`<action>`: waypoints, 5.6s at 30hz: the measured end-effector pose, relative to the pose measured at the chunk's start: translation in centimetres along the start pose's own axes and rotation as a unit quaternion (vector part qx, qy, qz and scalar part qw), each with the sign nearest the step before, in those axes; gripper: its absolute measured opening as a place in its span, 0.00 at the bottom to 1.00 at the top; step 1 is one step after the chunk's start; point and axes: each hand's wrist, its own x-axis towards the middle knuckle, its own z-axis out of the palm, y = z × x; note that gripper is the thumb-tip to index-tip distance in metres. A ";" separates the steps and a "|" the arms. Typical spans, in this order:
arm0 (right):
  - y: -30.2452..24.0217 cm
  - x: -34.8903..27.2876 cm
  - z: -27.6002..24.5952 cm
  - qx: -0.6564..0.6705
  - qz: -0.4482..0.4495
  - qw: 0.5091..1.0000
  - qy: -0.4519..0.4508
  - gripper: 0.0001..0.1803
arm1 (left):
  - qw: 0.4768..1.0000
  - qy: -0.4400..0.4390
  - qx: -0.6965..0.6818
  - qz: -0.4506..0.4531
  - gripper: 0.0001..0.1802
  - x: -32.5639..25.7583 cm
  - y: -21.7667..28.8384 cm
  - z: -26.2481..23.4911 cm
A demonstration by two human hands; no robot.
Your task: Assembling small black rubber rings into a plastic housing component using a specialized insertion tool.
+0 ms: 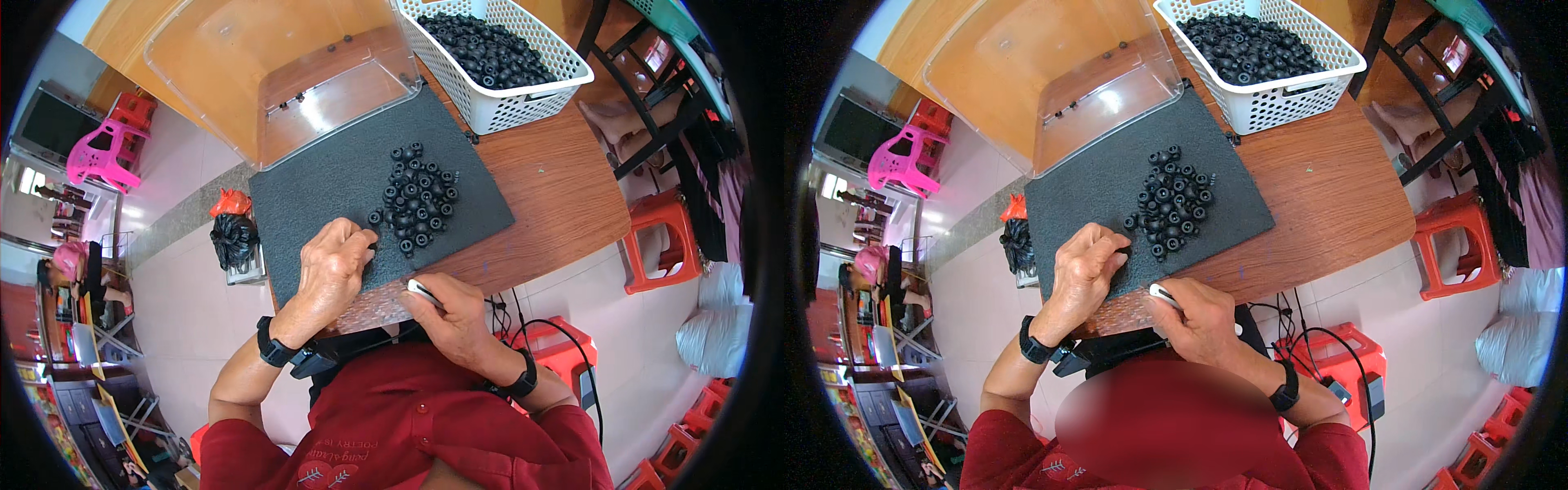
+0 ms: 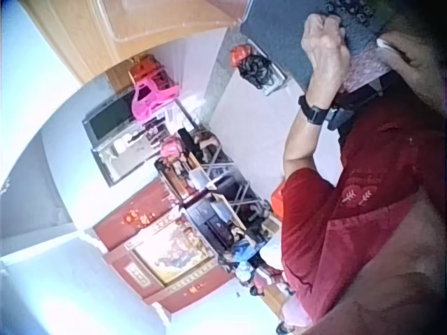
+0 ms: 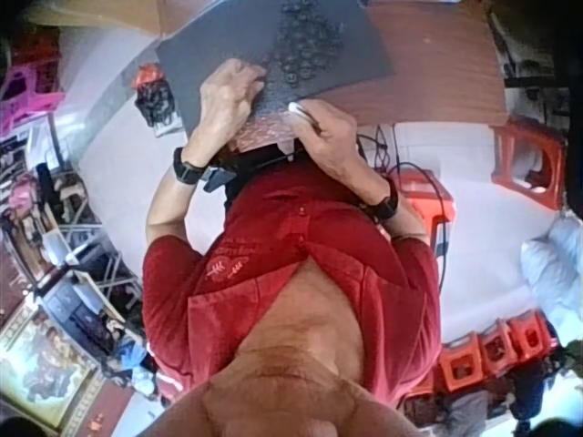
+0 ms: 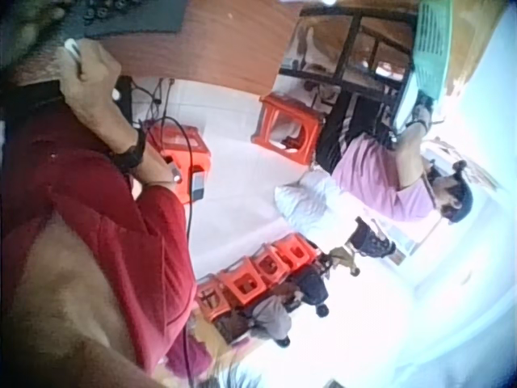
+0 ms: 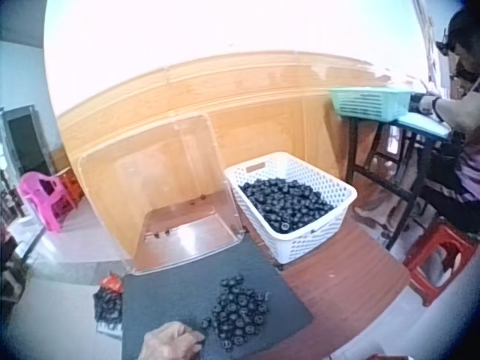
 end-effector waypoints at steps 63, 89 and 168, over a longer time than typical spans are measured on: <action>-2.2 1.8 1.0 -0.037 -0.121 0.992 0.021 0.08 | 0.745 0.042 -0.614 -0.258 0.14 -4.1 3.2 -1.4; -1.4 1.5 1.4 -0.161 -0.210 0.963 0.057 0.16 | 0.739 0.023 -0.622 -0.257 0.14 -4.5 3.5 -1.0; -0.4 0.3 0.0 0.103 0.050 0.993 0.016 0.10 | 0.713 -0.104 -0.575 -0.387 0.11 7.3 -0.4 -1.0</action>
